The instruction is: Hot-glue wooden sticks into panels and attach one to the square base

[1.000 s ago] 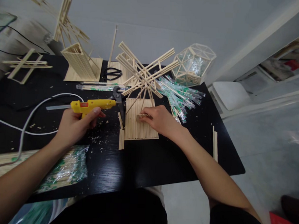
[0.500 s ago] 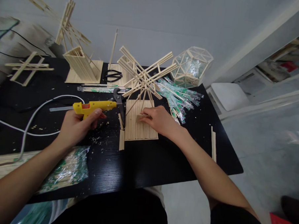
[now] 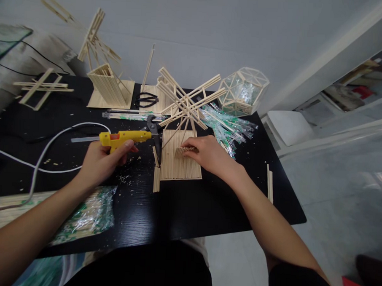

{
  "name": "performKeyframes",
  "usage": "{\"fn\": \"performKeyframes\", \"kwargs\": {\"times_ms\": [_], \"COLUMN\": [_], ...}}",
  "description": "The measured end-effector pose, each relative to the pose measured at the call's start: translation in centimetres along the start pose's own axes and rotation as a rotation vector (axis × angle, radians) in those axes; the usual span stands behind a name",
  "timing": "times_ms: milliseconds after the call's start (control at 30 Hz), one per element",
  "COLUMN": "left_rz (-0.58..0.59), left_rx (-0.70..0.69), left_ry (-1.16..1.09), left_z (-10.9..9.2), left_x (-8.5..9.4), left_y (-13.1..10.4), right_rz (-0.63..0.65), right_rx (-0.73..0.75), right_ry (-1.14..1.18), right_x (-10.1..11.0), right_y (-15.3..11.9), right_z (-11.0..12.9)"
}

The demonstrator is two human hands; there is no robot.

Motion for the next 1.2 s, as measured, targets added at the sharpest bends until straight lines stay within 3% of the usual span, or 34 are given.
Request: {"fn": "performKeyframes", "kwargs": {"times_ms": [767,1067,1200], "left_rz": [0.005,-0.039,-0.053], "left_rx": [0.027,-0.008,-0.049], "left_ry": [-0.026,-0.017,0.04], "left_z": [0.4,0.0,0.3], "left_x": [-0.1,0.1,0.5], "left_y": [0.0,0.1,0.4], "right_rz": [-0.025,-0.256,-0.342], "right_rx": [0.004,0.015,-0.075], "right_ry": [0.048,0.018,0.023], "right_x": [-0.3,5.7,5.8], "right_y": [-0.1,-3.3,-5.3], "right_z": [-0.5,0.5,0.2]}}
Point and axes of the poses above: each hand's wrist, its own y-axis towards the middle knuckle, its own x-axis out of the back of the hand, z = x × y, the point moved 5 cm from there along y, towards the middle knuckle, and after that the axes turned 7 degrees about -x, right-handed, at the moved point
